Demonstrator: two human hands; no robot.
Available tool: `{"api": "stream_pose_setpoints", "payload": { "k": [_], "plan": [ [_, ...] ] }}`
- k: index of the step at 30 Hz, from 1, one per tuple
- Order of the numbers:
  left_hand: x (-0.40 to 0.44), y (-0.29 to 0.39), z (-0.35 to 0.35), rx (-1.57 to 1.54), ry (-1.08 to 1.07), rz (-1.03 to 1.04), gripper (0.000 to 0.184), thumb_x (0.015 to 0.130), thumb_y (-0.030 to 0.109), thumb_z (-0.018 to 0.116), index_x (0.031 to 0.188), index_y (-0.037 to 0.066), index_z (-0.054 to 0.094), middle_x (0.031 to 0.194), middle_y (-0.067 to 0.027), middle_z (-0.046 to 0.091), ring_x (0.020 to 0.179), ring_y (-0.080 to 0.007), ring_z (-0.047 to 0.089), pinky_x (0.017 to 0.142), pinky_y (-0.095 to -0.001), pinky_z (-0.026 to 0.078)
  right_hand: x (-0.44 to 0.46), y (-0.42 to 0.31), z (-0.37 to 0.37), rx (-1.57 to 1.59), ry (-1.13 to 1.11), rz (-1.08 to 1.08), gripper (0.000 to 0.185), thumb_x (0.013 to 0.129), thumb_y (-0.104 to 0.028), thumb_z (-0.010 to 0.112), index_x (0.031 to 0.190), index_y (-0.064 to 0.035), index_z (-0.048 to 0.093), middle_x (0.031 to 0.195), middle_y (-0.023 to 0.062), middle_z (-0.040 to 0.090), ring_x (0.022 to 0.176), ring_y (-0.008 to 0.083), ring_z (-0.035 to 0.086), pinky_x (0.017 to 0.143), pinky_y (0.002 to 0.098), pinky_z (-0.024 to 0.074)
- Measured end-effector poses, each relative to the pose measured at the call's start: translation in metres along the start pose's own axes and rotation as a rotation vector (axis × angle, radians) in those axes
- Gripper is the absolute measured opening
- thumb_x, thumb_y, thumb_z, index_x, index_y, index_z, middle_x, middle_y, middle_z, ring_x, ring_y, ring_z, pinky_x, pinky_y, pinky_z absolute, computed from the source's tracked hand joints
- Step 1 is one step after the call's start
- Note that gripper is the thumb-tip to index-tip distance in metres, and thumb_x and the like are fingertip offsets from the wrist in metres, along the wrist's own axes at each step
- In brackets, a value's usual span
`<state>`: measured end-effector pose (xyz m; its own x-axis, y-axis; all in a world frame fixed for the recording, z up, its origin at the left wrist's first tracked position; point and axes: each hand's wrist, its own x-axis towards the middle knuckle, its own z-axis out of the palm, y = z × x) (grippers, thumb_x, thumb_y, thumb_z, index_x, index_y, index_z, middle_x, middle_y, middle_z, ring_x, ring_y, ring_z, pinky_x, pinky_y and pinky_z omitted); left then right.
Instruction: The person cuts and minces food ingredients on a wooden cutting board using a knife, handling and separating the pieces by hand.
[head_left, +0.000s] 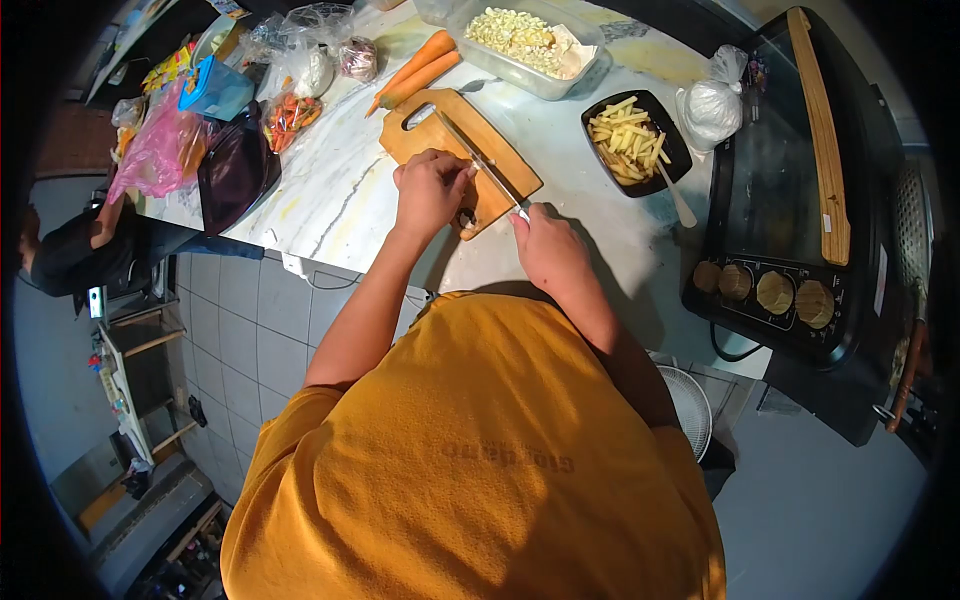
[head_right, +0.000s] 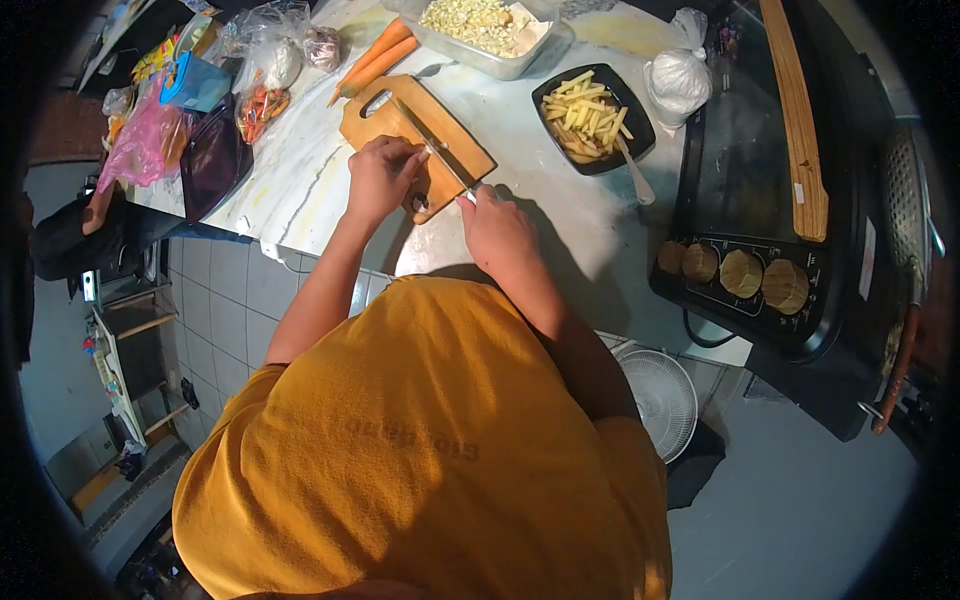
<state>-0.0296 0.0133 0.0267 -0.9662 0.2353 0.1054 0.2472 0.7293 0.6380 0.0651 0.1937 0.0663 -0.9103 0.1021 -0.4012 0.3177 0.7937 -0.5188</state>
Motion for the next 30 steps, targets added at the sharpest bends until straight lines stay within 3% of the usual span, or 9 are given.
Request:
{"api": "stream_pose_setpoints", "payload": {
  "k": [2, 4, 30],
  "plan": [
    [0.000, -0.001, 0.001, -0.010, 0.011, 0.009, 0.014, 0.086, 0.024, 0.075, 0.087, 0.010, 0.077, 0.088, -0.0070, 0.069, 0.091, -0.0269, 0.064, 0.083, -0.0418, 0.038, 0.001, 0.000, 0.000, -0.006, -0.008, 0.007, 0.041, 0.103, -0.039, 0.046, 0.107, -0.0003, 0.057, 0.095, 0.0293, 0.069, 0.094, 0.0486, 0.066, 0.083, 0.0568, 0.0508],
    [0.001, 0.000, -0.001, 0.058, 0.081, 0.138, 0.014, 0.083, 0.018, 0.079, 0.089, 0.005, 0.077, 0.086, -0.0114, 0.071, 0.077, -0.0280, 0.069, 0.071, -0.0359, 0.055, 0.001, -0.002, -0.002, -0.003, -0.019, 0.006, 0.041, 0.103, -0.039, 0.046, 0.106, 0.0004, 0.058, 0.097, 0.0293, 0.069, 0.096, 0.0482, 0.066, 0.084, 0.0564, 0.0509],
    [-0.004, -0.001, 0.003, 0.076, 0.129, 0.159, 0.014, 0.083, 0.017, 0.077, 0.090, 0.005, 0.077, 0.086, -0.0114, 0.071, 0.078, -0.0269, 0.070, 0.073, -0.0356, 0.055, 0.008, -0.005, 0.007, -0.063, 0.021, 0.002, 0.040, 0.104, -0.038, 0.046, 0.109, 0.0007, 0.055, 0.095, 0.0276, 0.070, 0.092, 0.0469, 0.067, 0.081, 0.0559, 0.0519]
  ]
}}
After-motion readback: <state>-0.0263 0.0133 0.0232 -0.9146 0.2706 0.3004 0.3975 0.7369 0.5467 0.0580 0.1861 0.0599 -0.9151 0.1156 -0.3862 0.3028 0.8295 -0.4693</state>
